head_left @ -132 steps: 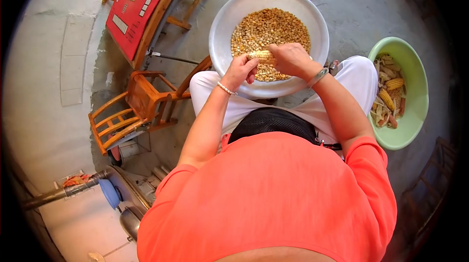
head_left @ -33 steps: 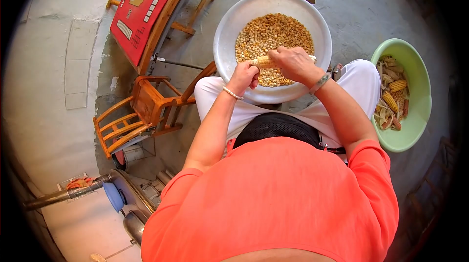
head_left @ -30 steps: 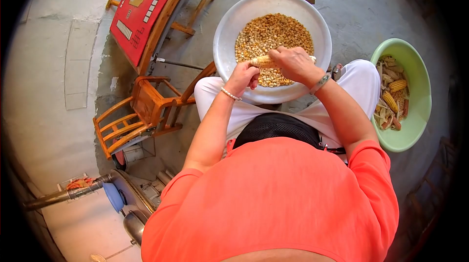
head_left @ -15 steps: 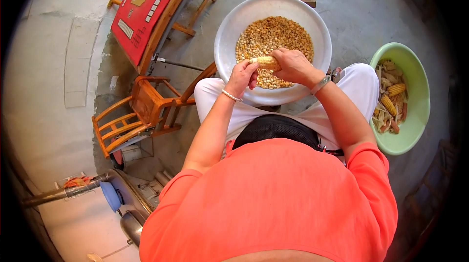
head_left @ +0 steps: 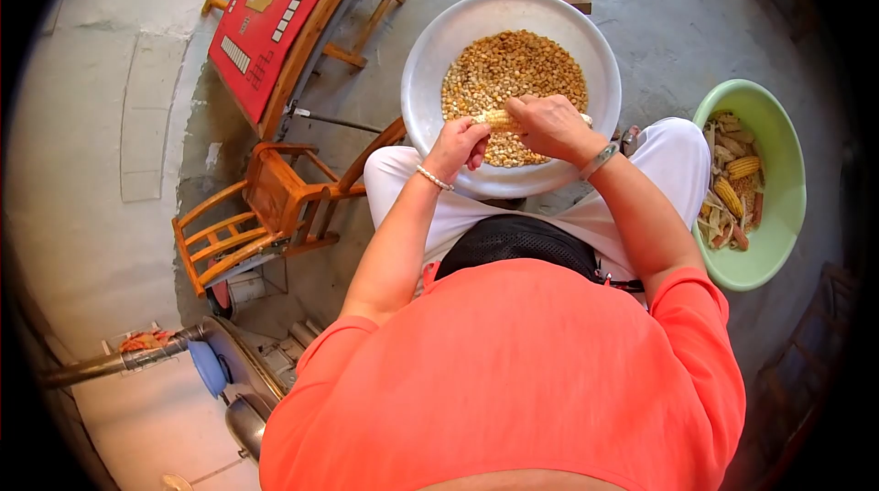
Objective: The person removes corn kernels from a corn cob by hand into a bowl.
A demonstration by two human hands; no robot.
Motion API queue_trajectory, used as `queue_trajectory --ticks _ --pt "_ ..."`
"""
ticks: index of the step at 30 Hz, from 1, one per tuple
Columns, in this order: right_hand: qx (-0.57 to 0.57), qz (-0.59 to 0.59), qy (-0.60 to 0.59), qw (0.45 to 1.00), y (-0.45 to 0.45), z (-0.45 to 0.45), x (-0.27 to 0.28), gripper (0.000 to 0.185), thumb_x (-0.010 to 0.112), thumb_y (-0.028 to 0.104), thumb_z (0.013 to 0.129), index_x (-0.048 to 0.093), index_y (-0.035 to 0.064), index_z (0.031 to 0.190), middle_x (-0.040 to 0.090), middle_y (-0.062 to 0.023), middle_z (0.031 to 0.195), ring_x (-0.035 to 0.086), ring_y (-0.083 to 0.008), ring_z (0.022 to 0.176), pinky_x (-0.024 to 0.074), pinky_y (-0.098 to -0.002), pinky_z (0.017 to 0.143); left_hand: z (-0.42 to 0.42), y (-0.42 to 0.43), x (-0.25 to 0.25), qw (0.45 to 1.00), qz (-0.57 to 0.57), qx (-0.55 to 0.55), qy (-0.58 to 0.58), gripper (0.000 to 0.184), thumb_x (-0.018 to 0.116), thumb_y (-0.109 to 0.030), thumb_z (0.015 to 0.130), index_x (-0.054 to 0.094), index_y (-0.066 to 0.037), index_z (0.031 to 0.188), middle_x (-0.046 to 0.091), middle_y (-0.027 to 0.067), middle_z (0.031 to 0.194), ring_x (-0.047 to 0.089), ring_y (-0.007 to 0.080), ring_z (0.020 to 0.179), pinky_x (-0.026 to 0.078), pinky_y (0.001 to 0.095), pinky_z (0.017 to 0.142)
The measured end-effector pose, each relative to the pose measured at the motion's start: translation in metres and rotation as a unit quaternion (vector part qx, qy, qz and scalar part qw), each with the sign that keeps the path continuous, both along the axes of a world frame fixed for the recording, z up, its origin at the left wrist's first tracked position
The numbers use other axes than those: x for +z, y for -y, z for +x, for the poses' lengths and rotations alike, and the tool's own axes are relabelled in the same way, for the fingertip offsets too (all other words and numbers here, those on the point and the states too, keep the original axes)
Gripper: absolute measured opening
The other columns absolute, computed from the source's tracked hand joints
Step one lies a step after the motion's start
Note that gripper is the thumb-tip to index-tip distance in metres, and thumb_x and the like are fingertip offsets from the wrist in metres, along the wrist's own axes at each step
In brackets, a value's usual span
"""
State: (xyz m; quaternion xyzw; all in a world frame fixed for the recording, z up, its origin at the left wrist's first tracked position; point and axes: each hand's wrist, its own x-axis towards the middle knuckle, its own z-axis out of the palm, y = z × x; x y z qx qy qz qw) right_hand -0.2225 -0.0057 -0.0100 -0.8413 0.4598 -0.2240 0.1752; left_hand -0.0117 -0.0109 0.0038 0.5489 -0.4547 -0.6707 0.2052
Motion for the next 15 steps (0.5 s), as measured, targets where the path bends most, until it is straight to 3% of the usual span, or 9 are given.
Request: queue_trajectory --ticks 11,15 --pt "0.014 -0.004 -0.010 1.000 -0.0001 0.0012 0.0018 0.013 0.059 0.005 0.075 0.053 0.0044 0.086 0.061 -0.0125 0.079 0.063 -0.0321 0.074 0.0486 -0.0422 0.061 -0.0011 0.0011 -0.0006 1.000 0.012 0.007 0.025 0.017 0.053 -0.014 0.088 0.051 -0.005 0.074 0.051 0.0033 0.058 0.046 0.0120 0.042 0.034 0.0257 0.038" --pt "0.018 0.005 0.003 1.000 -0.0001 0.0025 0.0019 0.013 0.059 0.005 0.074 0.053 0.0044 0.086 0.060 -0.0128 0.079 0.063 -0.0327 0.075 0.0482 -0.0431 0.062 -0.0013 0.0000 -0.0041 0.996 -0.038 -0.031 0.074 0.011 0.053 -0.009 0.085 0.052 -0.004 0.075 0.051 0.0026 0.059 0.046 0.0109 0.043 0.035 0.0253 0.038"
